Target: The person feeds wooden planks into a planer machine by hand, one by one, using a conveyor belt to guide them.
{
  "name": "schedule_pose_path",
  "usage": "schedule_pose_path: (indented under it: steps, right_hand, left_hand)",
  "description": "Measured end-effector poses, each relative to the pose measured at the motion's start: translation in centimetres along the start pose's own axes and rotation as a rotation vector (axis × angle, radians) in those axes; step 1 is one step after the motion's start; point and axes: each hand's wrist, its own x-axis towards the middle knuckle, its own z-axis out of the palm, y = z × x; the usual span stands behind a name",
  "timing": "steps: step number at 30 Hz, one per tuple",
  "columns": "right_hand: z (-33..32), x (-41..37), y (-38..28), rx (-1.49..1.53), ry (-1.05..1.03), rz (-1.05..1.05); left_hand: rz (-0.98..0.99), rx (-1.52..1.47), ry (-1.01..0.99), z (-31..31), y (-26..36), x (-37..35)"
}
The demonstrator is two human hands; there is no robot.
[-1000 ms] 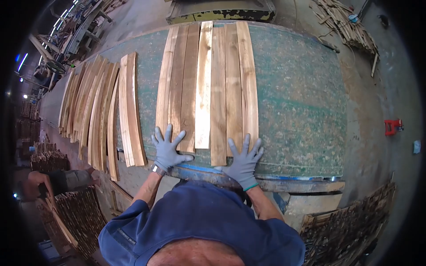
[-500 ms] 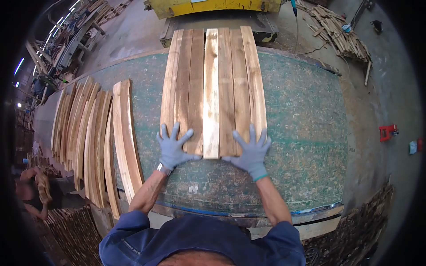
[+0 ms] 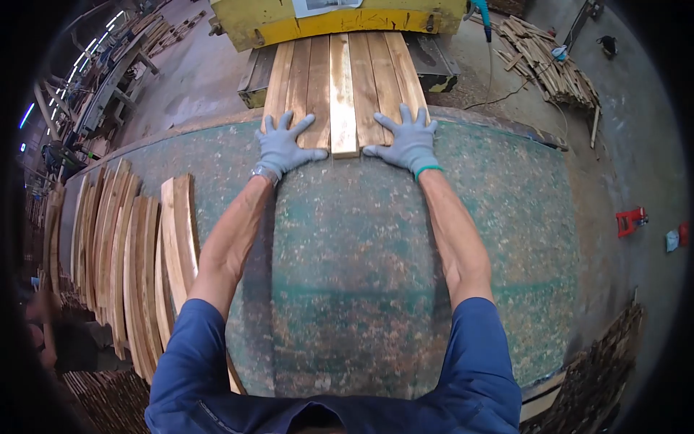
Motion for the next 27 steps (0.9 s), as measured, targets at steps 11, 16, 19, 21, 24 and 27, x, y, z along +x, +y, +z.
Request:
schedule_pose_path:
  steps: [11,16,19,21,24,27]
  right_hand:
    - [3.6,11.0,0.3,-0.041,0.132,-0.002]
    - [4.1,13.5,0.1,-0.061,0.131,-0.019]
    - [4.5,15.1,-0.1,-0.070,0.118,-0.021]
    - [4.6,16.2,-0.2,-0.069,0.093,-0.026]
    - [4.4,17.4,-1.2,-0.117,0.034,0.001]
    - [1.8,16.9,-3.3,-0.250,-0.035,0.088]
  left_hand:
    - [-0.011,0.056,0.036,2.3,-2.6,10.3]
    - [-0.017,0.069,-0.011,2.1,-3.3,12.2]
    - [-0.012,0.051,-0.009,2.6,-4.2,13.6]
    - [-0.012,0.010,-0.024,2.5,-4.7,14.3]
    - [-0.023,0.033,0.005,3.2,-5.6,15.4]
    - [-0.062,0.135,0.027,1.7,-4.8,15.2]
